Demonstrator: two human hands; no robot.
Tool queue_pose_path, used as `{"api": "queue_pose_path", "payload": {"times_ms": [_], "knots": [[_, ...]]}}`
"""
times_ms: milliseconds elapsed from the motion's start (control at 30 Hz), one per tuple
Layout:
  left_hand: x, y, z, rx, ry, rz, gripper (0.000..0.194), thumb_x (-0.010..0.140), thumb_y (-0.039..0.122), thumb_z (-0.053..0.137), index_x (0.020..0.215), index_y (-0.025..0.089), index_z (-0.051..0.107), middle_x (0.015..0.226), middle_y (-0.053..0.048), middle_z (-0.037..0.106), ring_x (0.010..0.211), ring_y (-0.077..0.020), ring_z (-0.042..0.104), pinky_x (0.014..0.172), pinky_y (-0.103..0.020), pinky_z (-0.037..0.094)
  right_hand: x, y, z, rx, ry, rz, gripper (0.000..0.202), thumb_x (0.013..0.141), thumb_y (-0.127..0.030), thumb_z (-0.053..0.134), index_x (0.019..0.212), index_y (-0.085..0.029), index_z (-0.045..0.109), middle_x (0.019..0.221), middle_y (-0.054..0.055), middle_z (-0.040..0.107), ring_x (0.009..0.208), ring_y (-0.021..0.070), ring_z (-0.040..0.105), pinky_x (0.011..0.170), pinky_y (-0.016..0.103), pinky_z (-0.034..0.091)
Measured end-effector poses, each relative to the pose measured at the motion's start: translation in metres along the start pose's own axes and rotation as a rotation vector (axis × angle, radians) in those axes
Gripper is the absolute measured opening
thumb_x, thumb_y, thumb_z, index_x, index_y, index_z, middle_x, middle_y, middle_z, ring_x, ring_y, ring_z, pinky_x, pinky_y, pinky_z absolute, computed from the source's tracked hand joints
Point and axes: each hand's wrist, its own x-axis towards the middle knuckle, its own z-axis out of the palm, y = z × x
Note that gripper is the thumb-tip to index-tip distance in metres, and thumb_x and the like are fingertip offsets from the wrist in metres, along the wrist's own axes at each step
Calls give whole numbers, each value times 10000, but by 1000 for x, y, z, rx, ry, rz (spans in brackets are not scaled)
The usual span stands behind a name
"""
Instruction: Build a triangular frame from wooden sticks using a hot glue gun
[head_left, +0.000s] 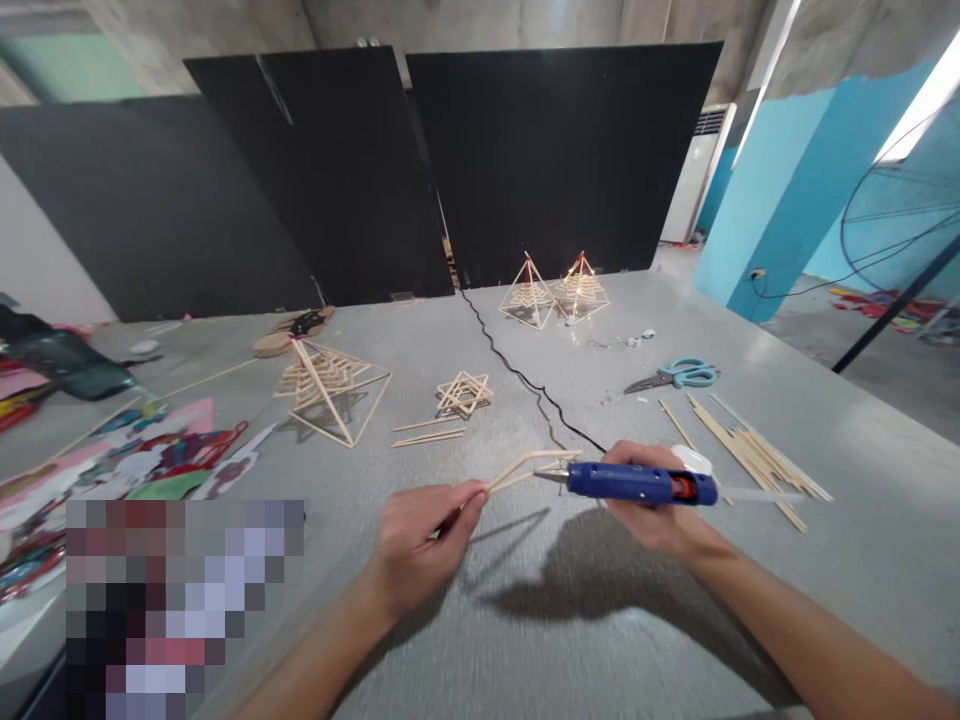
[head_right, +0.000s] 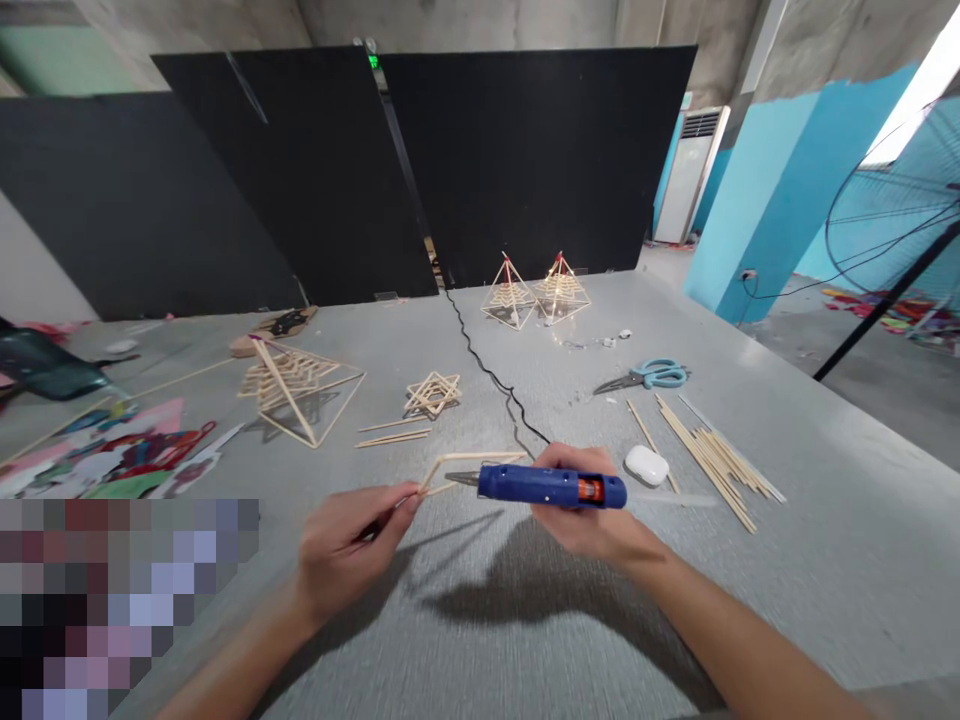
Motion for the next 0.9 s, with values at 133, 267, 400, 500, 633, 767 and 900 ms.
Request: {"api": "queue_pose_path", "payload": {"times_ms": [133,267,400,500,633,767,900], "knots": [[0,0,0,-9,-5,9,233,1099,243,645,958,165,814,731,-20,816,546,-112,713,600,-194,545,3,-4,2,3,-10,-13,141,789,-331,688,703,-263,599,520,-48,537,464,127,438,452,282,298],[1,-1,0,-15,-12,27,203,1087,212,655,971,160,813,745,-27,824,577,-123,744,615,-193,558,2,-3,2,9,-18,-13,118,794,-321,675,721,-271,597,517,-48,533,454,131,440,451,287,296],[0,-3,0,-15,-1,47,176,1077,174,659,985,151,807,750,-29,825,576,-122,745,621,-191,562,1,0,3,8,-21,1,119,812,-329,677,742,-274,599,517,-44,558,449,141,479,448,293,324],[-1,-6,1,-13,14,69,154,1074,160,662,1004,144,798,795,-40,839,614,-129,769,651,-191,577,1,1,1,-24,-10,-51,117,835,-314,676,757,-273,600,517,-53,561,442,139,490,437,286,333],[-1,-9,1,-7,23,105,121,1076,148,662,1047,144,779,819,-42,842,623,-138,777,639,-202,567,4,3,-3,-112,28,-220,102,842,-269,694,781,-277,612,568,-66,616,449,129,537,447,269,367],[1,-10,0,-14,29,143,115,1079,131,652,1061,155,764,818,-31,839,631,-139,786,664,-203,582,5,4,-5,-196,69,-293,94,814,-247,695,788,-293,617,606,-55,663,464,141,583,477,281,417],[2,-9,0,7,25,160,114,1084,123,640,1085,152,751,820,-37,839,637,-149,792,653,-212,585,5,7,-4,-207,82,-311,79,823,-265,671,795,-298,604,599,-49,658,456,146,584,472,288,413]]}}
